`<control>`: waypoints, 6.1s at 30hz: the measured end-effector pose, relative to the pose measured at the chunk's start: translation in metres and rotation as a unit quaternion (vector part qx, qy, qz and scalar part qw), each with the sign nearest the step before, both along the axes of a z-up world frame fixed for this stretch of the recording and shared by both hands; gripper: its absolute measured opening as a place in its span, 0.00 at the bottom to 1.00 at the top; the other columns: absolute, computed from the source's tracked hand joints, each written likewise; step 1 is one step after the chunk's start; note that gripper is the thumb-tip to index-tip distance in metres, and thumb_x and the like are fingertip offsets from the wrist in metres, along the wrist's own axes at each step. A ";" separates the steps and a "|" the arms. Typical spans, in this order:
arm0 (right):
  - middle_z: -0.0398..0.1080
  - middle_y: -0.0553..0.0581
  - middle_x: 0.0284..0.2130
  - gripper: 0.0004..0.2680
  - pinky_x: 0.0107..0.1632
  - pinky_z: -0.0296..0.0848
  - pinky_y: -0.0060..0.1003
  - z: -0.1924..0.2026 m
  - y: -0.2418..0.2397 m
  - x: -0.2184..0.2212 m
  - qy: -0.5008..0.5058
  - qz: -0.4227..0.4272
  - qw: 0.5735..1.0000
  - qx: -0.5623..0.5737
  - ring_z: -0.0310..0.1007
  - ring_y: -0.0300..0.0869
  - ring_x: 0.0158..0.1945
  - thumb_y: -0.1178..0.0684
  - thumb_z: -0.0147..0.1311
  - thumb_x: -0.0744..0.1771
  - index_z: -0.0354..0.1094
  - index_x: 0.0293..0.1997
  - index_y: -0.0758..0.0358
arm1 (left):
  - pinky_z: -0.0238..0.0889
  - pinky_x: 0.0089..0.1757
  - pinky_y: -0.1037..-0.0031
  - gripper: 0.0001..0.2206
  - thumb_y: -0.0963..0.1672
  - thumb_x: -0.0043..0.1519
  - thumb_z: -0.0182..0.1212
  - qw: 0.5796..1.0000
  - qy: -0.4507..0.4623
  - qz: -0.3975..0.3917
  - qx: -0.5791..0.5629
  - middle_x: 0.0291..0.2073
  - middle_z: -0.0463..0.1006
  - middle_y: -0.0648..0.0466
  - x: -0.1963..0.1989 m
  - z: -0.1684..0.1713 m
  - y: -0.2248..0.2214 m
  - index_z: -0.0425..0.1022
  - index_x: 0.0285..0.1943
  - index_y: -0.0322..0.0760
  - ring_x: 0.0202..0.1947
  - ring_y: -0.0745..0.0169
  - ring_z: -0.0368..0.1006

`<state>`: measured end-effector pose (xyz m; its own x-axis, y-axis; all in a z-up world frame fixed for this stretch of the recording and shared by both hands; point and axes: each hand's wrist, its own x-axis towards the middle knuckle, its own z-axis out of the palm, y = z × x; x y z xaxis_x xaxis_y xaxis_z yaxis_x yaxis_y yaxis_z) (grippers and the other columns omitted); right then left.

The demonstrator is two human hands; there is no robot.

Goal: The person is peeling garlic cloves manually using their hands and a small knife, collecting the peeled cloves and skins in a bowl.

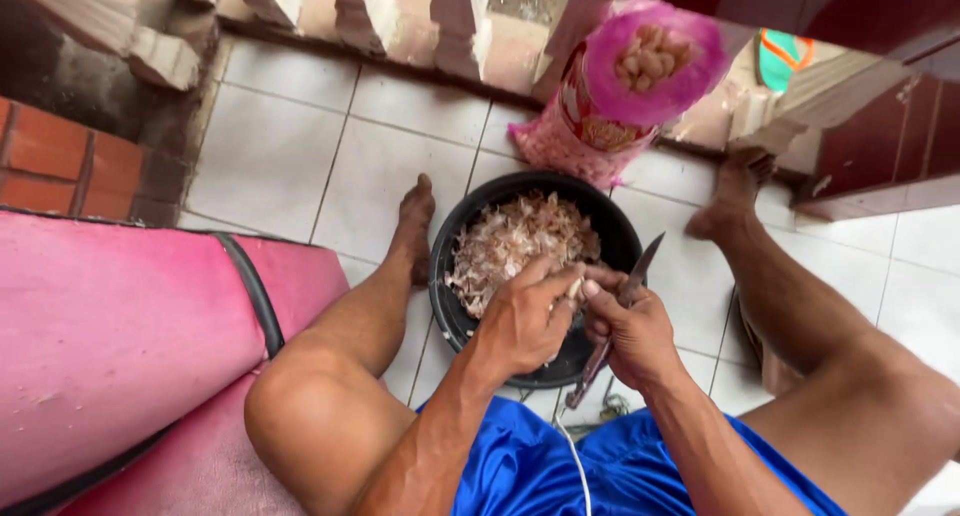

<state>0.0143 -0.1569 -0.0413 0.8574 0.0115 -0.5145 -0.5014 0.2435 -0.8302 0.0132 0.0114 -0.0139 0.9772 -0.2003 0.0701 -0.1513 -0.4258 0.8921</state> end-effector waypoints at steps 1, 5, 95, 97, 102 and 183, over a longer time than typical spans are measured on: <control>0.65 0.52 0.22 0.10 0.21 0.58 0.28 -0.004 -0.005 0.003 0.018 -0.014 0.999 0.027 0.57 0.35 0.19 0.60 0.59 0.66 0.72 0.52 0.71 | 0.74 0.43 0.56 0.18 0.42 0.59 0.54 0.999 -0.040 -0.001 0.001 0.41 0.77 0.43 0.000 0.003 -0.001 0.79 0.57 0.37 0.43 0.34 0.78; 0.57 0.46 0.18 0.05 0.20 0.54 0.25 0.023 0.001 0.005 0.054 -0.035 0.996 0.067 0.53 0.33 0.18 0.61 0.63 0.65 0.72 0.41 0.66 | 0.75 0.39 0.58 0.18 0.41 0.62 0.57 0.989 -0.144 0.010 -0.013 0.38 0.78 0.45 -0.005 0.001 -0.003 0.75 0.62 0.39 0.41 0.41 0.79; 0.76 0.61 0.37 0.17 0.27 0.71 0.32 0.008 -0.018 -0.012 -0.157 0.085 0.981 -0.075 0.70 0.36 0.21 0.63 0.60 0.65 0.70 0.61 0.71 | 0.65 0.29 0.83 0.20 0.44 0.53 0.79 0.964 0.033 0.075 -0.254 0.45 0.83 0.48 0.003 -0.020 0.006 0.79 0.51 0.31 0.28 0.72 0.68; 0.76 0.62 0.38 0.17 0.32 0.74 0.34 0.004 -0.022 -0.015 -0.173 0.072 0.978 -0.093 0.75 0.38 0.26 0.62 0.61 0.65 0.70 0.61 0.72 | 0.70 0.32 0.81 0.19 0.42 0.52 0.78 0.961 0.026 0.063 -0.267 0.45 0.81 0.46 0.001 -0.007 0.002 0.78 0.50 0.28 0.31 0.69 0.72; 0.79 0.60 0.32 0.12 0.43 0.77 0.35 0.034 -0.019 -0.007 -0.208 0.078 0.962 -0.160 0.80 0.39 0.35 0.58 0.63 0.66 0.76 0.55 0.67 | 0.78 0.38 0.75 0.18 0.38 0.53 0.75 0.958 0.006 0.030 -0.287 0.46 0.76 0.40 -0.005 0.010 0.004 0.75 0.48 0.22 0.35 0.60 0.78; 0.67 0.57 0.13 0.17 0.25 0.65 0.33 0.037 -0.006 0.017 -0.277 0.171 0.929 -0.177 0.65 0.39 0.18 0.60 0.68 0.62 0.73 0.55 0.70 | 0.78 0.33 0.78 0.13 0.44 0.70 0.57 0.931 0.118 0.085 -0.334 0.35 0.80 0.42 -0.003 -0.016 0.000 0.75 0.57 0.26 0.31 0.59 0.82</control>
<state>0.0316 -0.1634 -0.0039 0.9690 0.2465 -0.0183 0.0293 -0.1883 -0.9817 0.0099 0.0117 -0.0296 0.9949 -0.0305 -0.0964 0.1009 0.2354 0.9666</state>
